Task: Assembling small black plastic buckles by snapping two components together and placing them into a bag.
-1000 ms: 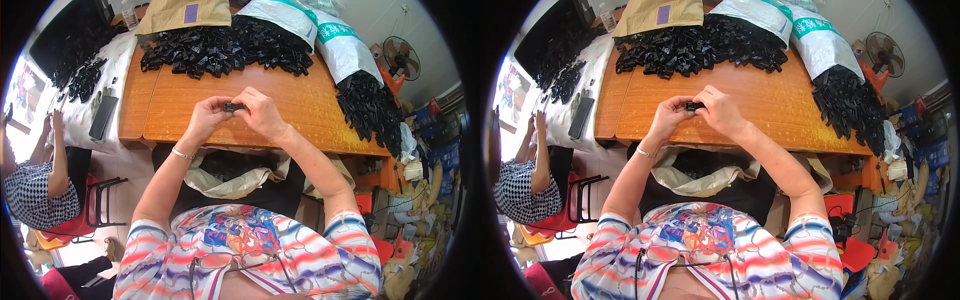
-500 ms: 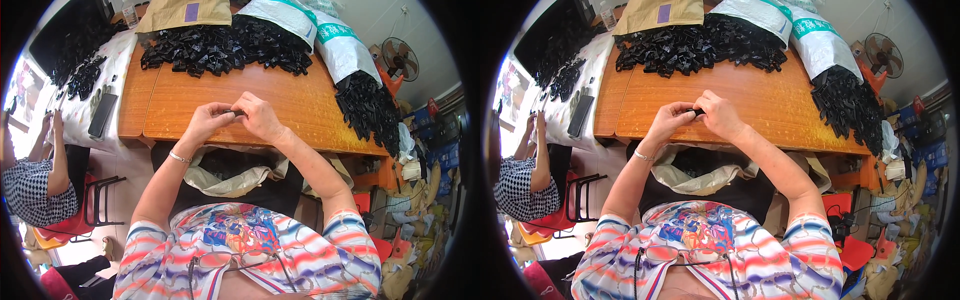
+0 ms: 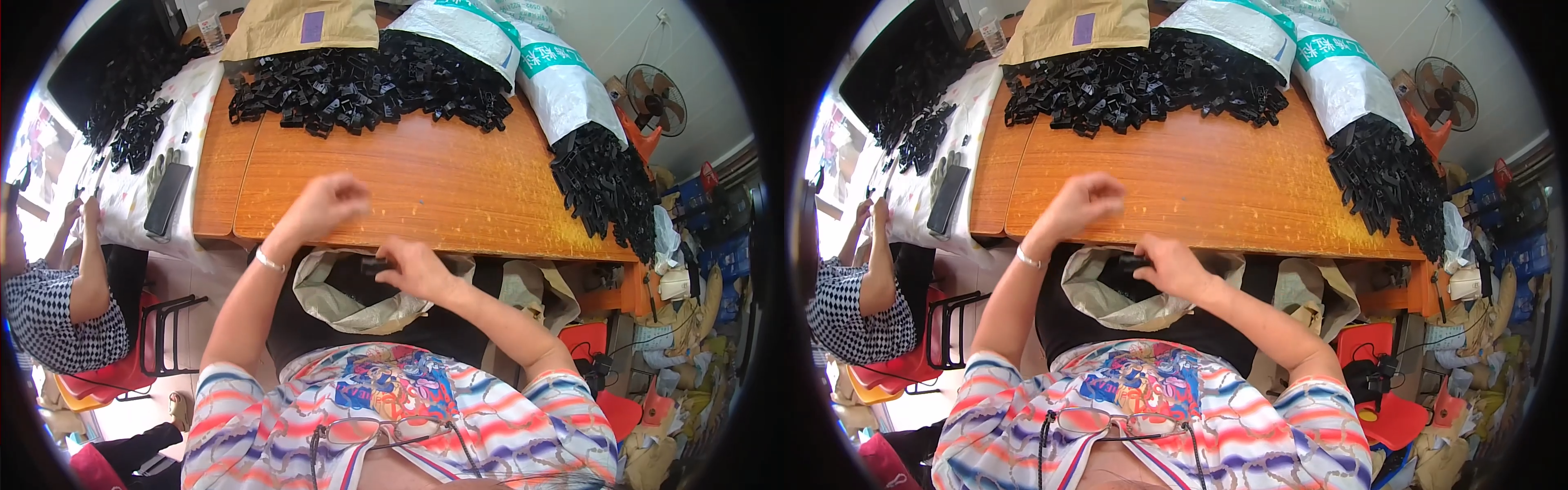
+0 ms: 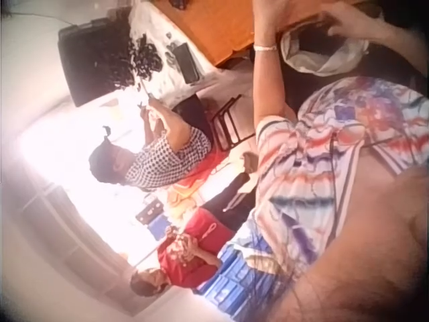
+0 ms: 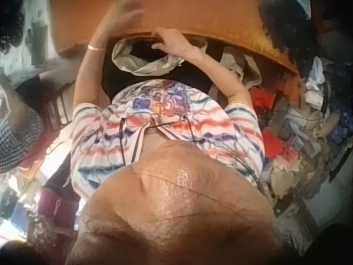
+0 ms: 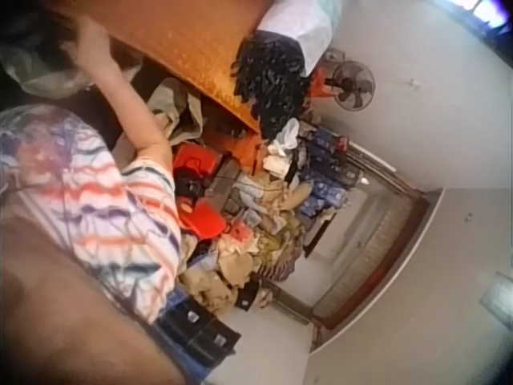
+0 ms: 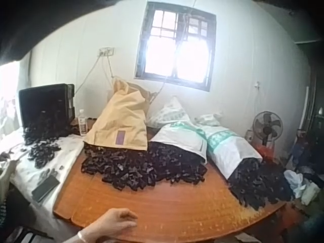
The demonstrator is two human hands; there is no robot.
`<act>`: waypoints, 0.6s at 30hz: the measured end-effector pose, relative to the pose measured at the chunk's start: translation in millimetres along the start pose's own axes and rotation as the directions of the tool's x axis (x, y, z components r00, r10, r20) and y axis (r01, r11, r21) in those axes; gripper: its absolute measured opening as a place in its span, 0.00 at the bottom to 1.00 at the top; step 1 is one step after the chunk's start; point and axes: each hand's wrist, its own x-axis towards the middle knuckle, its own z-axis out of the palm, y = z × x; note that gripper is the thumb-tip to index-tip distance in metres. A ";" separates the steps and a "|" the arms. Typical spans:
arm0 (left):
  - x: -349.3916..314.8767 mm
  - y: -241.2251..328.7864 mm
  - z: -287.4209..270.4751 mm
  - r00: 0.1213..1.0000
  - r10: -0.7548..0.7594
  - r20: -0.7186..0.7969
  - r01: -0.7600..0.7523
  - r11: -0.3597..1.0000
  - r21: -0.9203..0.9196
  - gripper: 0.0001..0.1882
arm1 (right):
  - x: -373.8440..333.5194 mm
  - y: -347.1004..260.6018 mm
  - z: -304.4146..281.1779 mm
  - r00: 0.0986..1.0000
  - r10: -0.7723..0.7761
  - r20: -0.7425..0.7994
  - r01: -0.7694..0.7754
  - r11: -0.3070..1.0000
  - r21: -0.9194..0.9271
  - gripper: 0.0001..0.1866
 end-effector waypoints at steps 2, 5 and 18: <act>34.6 -7.9 -13.6 0.958 0.142 -0.247 -0.068 0.955 0.288 0.15 | -3.6 -0.6 4.3 0.994 0.033 0.108 -0.021 0.994 -0.112 0.20; 80.4 -18.6 -23.5 0.867 0.386 -0.316 -0.103 0.759 0.643 0.19 | 6.4 5.8 -1.5 0.995 0.011 0.097 0.004 0.987 -0.158 0.18; 112.0 -35.7 8.2 0.789 0.510 -0.342 -0.088 0.645 0.759 0.08 | 159.0 159.7 -133.7 0.839 0.016 -0.544 -0.336 0.802 -0.494 0.10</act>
